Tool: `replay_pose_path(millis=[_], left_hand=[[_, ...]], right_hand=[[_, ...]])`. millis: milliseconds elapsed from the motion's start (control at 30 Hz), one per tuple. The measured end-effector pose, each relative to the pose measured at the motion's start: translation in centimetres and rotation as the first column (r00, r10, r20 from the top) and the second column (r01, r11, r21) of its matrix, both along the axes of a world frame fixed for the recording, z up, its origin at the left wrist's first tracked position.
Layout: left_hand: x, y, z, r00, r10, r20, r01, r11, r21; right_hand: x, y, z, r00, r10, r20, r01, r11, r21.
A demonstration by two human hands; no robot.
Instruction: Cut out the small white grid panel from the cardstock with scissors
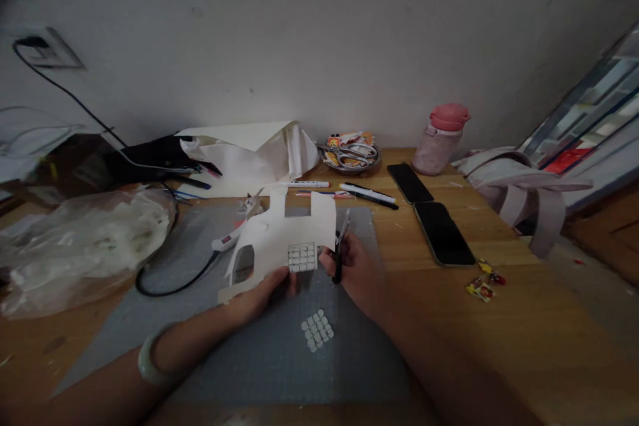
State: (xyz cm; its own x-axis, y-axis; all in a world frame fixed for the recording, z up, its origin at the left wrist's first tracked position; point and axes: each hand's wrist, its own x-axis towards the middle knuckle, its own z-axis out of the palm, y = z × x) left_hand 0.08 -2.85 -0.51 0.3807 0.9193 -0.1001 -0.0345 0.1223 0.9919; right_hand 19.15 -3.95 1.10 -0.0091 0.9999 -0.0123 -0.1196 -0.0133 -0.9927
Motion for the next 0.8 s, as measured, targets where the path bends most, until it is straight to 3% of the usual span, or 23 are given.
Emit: replay_pose_path(millis=[67,200,367,533,700,800], left_hand=[[0.2,0.0,0.1,0.990,0.022,-0.137,-0.018,0.999,0.027],[0.7,0.0,1.5,0.974,0.153,-0.166,-0.169,0.982,-0.083],[0.9,-0.2,3.0,0.948,0.251,-0.194,-0.273,0.957,-0.099],[0.6,0.0,2.4,0.933,0.216,-0.288,-0.238,0.970,-0.045],[0.2,0.2,1.5,0.924,0.154,-0.349,-0.131,0.987,0.088],[0.3,0.2,1.5,0.929,0.144,-0.342,-0.123,0.989,0.082]], right_hand=[[0.2,0.0,-0.1,0.995,0.095,0.022,-0.092,0.991,-0.093],[0.6,-0.4,-0.4,0.959,0.268,-0.094,-0.283,0.936,-0.210],[0.7,-0.8,-0.3,0.824,0.524,-0.215,-0.567,0.769,-0.295],[0.2,-0.8,-0.5,0.812,0.569,-0.130,-0.579,0.758,-0.300],[0.0,-0.7,-0.5,0.833,0.540,-0.122,-0.547,0.768,-0.333],[0.0,-0.7,-0.6,0.832,0.545,-0.105,-0.546,0.770,-0.330]])
